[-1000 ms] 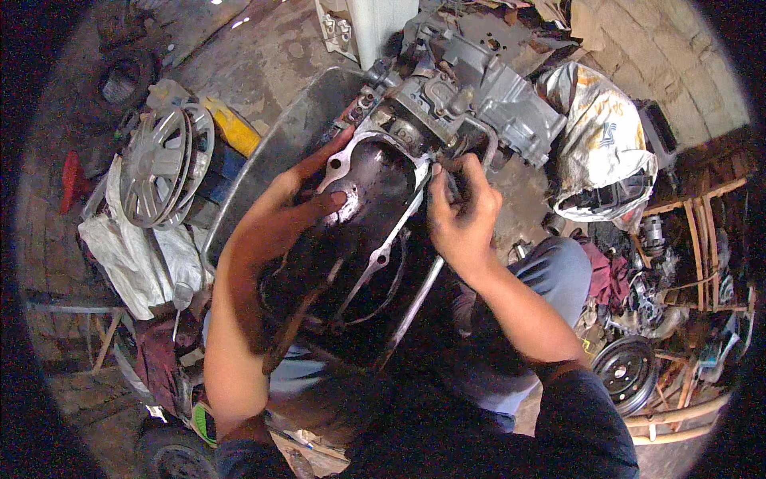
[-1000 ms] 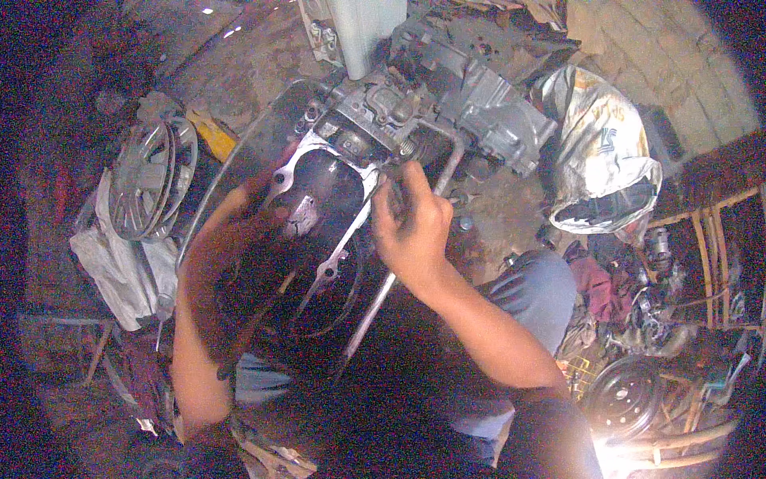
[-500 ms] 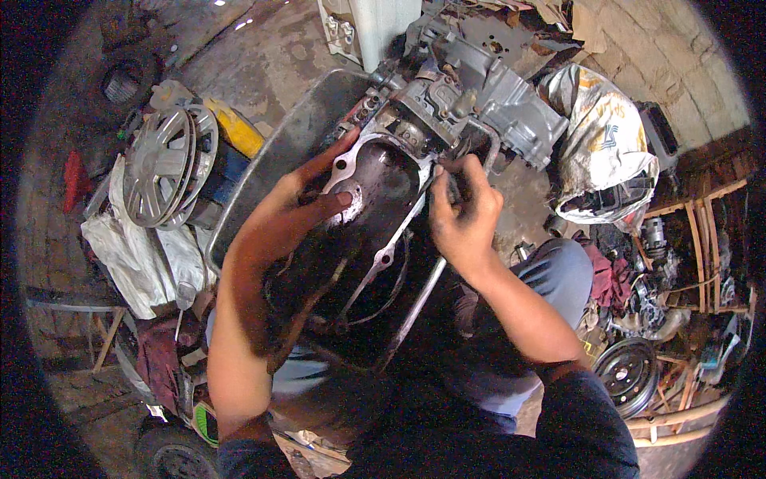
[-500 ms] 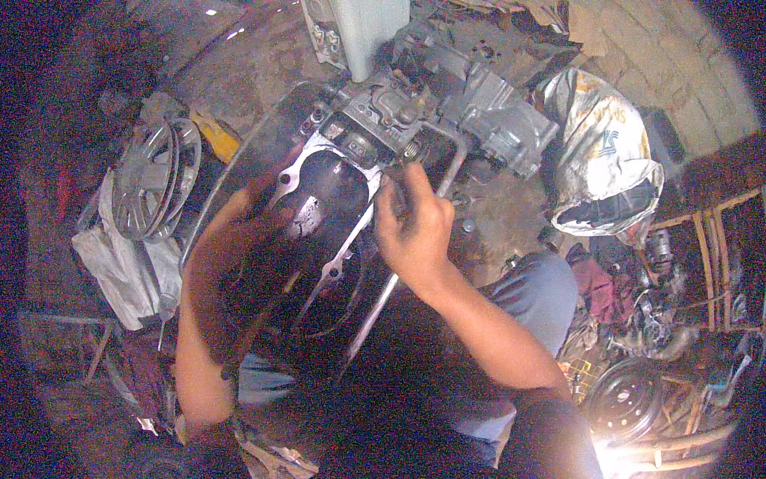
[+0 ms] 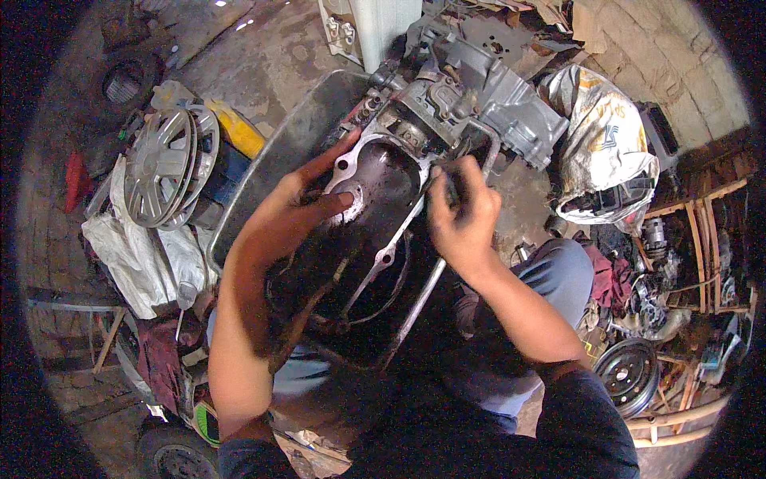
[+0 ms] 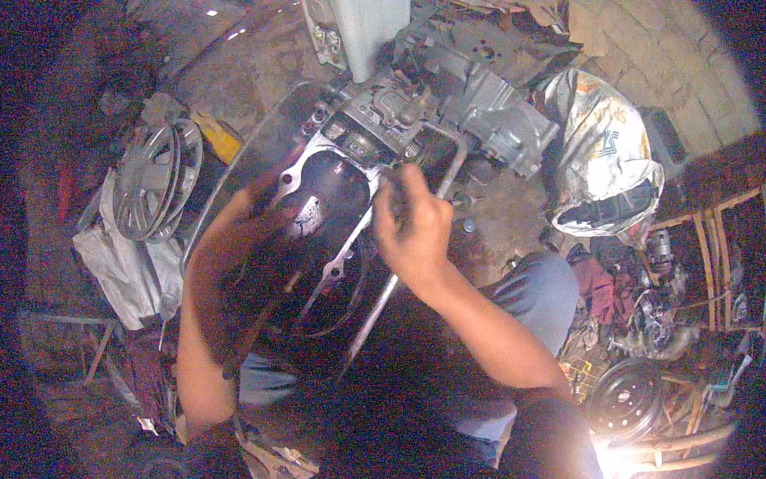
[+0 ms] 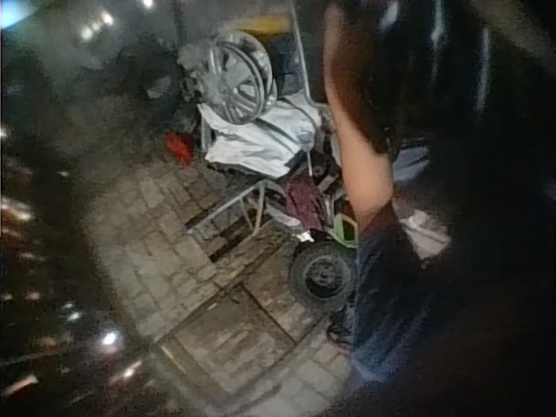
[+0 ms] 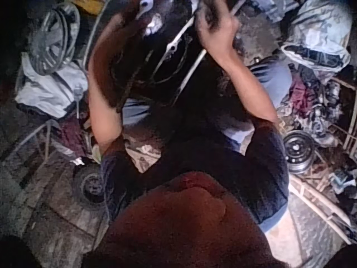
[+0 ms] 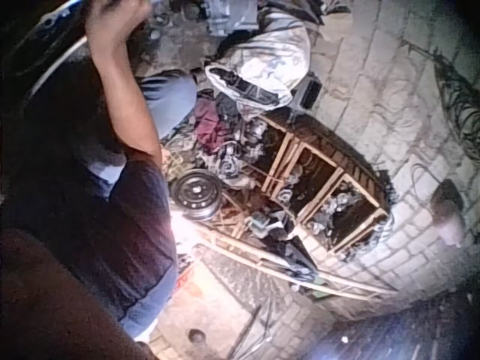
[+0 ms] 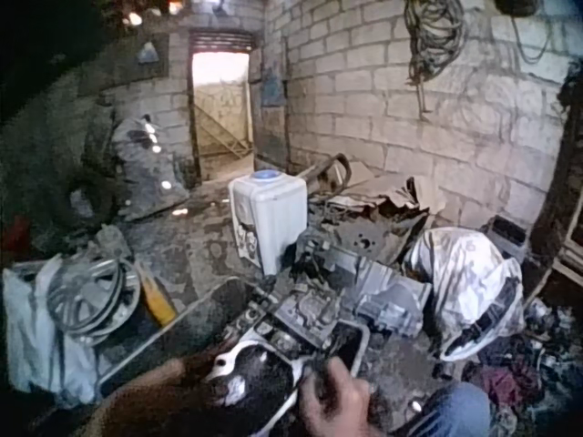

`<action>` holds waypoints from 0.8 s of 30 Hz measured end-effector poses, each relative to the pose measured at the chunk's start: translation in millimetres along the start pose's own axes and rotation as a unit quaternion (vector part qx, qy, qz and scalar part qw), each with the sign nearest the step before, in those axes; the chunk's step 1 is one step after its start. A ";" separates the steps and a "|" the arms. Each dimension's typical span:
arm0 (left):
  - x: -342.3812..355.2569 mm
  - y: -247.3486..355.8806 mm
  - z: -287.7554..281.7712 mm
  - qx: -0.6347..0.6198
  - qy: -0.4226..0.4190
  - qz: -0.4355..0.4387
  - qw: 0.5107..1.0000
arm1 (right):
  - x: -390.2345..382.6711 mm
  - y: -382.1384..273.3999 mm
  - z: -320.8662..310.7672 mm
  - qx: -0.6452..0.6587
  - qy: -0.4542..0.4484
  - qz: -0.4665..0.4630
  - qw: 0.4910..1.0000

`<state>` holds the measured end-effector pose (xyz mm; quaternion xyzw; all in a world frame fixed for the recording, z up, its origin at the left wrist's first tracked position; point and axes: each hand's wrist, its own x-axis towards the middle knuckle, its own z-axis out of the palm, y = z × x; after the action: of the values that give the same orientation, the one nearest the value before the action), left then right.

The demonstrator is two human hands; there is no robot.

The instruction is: The person scrubs a metallic engine part with a brush and a cloth in a cluttered workshop. They repeatedly scrub the surface and wipe it down.

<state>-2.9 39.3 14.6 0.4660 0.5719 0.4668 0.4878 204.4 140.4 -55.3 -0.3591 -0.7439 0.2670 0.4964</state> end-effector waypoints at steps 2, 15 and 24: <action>0.2 -5.8 -2.1 -0.006 -0.003 0.001 1.000 | -4.2 4.3 0.2 -0.003 -0.027 -0.064 0.998; -5.1 0.1 6.5 -0.058 0.008 -0.004 0.998 | -2.1 2.2 0.0 0.005 -0.029 -0.038 0.999; 3.8 -7.1 -1.7 -0.057 -0.013 -0.016 0.998 | -5.5 3.5 0.2 0.006 -0.042 -0.070 0.997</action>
<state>-5.5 42.0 7.3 0.4339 0.5453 0.4851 0.5283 206.6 138.0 -61.0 -0.2912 -0.7861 0.2510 0.4841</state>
